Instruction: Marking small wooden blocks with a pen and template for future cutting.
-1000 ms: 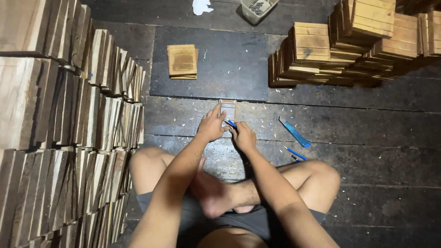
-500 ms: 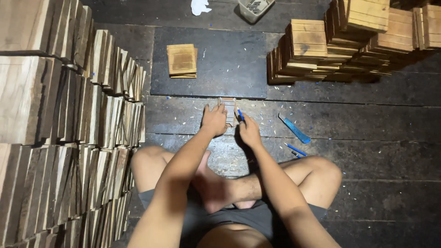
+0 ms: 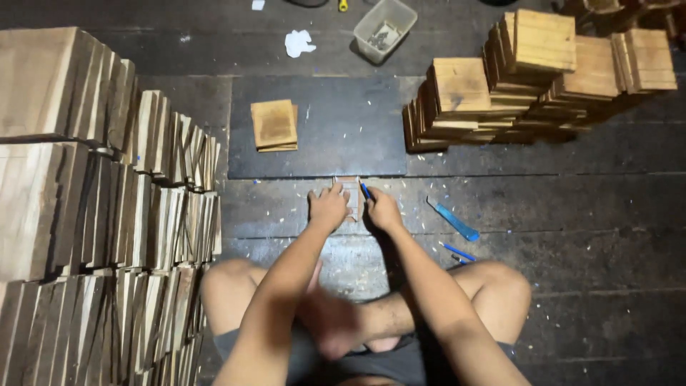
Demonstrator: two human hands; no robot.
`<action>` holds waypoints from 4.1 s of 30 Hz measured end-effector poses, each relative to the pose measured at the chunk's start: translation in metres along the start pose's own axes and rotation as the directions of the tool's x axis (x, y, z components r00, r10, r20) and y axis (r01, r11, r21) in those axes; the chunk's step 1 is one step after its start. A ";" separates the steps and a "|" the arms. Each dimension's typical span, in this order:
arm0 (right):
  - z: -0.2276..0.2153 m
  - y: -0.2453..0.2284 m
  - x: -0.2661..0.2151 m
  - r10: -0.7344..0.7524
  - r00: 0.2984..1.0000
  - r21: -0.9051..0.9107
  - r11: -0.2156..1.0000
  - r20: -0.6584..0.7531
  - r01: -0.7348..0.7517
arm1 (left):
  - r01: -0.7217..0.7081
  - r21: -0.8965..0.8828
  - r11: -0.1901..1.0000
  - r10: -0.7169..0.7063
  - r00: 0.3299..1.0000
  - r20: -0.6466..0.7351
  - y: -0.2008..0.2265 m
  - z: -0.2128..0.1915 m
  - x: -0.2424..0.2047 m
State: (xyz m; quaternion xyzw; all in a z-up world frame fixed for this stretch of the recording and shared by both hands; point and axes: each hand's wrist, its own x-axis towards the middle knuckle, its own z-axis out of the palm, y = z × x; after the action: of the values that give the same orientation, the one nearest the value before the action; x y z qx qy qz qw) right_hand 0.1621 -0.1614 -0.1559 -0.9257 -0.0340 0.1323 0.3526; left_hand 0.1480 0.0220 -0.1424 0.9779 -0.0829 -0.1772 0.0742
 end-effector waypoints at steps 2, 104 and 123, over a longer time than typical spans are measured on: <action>0.001 -0.003 0.001 0.026 1.000 -0.009 1.000 0.018 -0.026 | 0.030 -0.042 0.999 -0.027 0.998 0.062 0.007 -0.013 -0.008; 0.018 -0.045 -0.091 0.138 0.978 0.253 0.952 0.158 -0.175 | 0.188 -0.240 0.952 -0.146 0.973 0.179 0.017 -0.052 0.003; 0.034 -0.031 -0.086 0.171 0.971 0.298 0.930 0.167 -0.215 | 0.216 -0.345 0.913 -0.164 0.971 0.174 0.020 -0.047 0.009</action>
State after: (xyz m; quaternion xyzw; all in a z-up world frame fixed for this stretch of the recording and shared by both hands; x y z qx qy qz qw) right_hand 0.0710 -0.1297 -0.1409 -0.8454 0.0542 0.2339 0.4771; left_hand 0.1701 0.0063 -0.0986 0.9358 0.0418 -0.2646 0.2292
